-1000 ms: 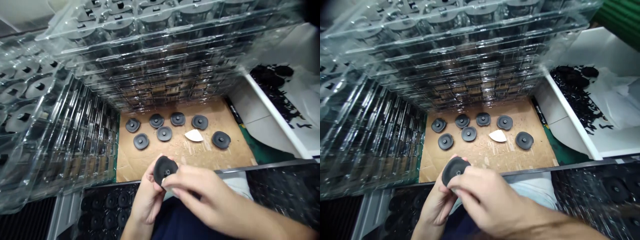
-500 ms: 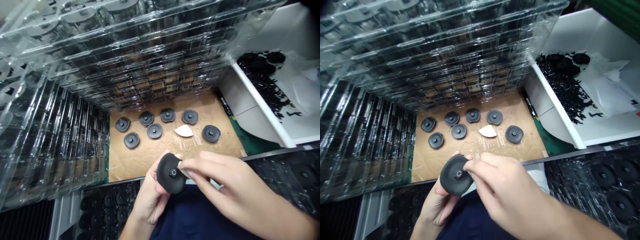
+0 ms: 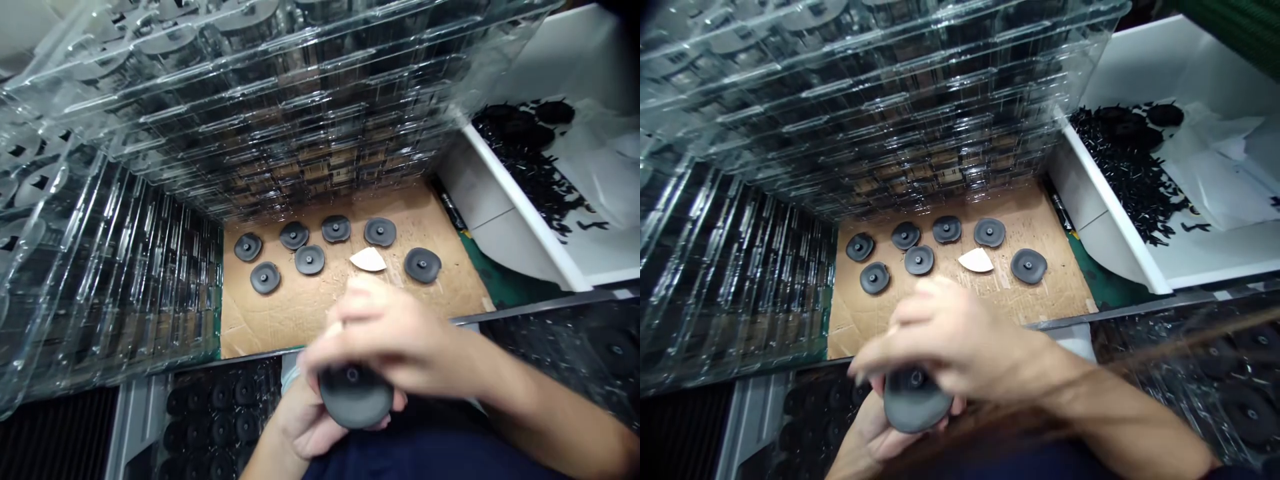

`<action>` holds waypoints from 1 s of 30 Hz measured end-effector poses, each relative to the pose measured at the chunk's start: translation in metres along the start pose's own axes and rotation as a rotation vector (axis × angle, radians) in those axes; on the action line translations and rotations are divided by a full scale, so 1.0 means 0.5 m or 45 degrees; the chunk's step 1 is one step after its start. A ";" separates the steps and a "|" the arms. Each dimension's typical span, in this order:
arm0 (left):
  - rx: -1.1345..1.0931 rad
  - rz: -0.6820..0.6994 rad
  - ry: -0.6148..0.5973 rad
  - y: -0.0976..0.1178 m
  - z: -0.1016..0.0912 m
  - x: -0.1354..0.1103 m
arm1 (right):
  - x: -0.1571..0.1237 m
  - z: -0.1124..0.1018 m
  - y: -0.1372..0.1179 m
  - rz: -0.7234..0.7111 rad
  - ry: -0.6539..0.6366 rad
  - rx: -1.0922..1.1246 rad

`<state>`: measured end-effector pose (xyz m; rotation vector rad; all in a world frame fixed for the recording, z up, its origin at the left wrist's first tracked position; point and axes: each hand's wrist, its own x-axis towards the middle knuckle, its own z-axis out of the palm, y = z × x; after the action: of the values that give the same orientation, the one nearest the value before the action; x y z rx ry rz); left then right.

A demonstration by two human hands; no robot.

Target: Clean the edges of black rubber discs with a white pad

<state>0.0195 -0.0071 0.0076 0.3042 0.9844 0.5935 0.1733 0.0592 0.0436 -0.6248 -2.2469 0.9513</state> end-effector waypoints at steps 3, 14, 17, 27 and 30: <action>-0.476 -0.056 -0.410 0.003 -0.008 -0.006 | -0.020 0.008 0.046 0.409 0.141 -0.128; -0.684 0.053 -0.409 0.008 -0.037 -0.012 | -0.145 0.202 0.142 0.759 0.210 -0.284; -0.687 0.088 -0.319 0.004 -0.045 -0.011 | -0.151 0.211 0.145 0.716 0.215 -0.348; -0.701 0.381 0.149 0.002 -0.042 0.002 | -0.101 0.174 0.120 0.619 0.279 -0.161; -0.595 0.451 0.207 0.001 -0.044 0.003 | -0.097 0.168 0.113 0.612 0.244 -0.103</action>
<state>0.0014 -0.0064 -0.0048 0.0101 0.9206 1.1621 0.1594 0.0258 -0.0628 -1.2753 -2.0082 0.9747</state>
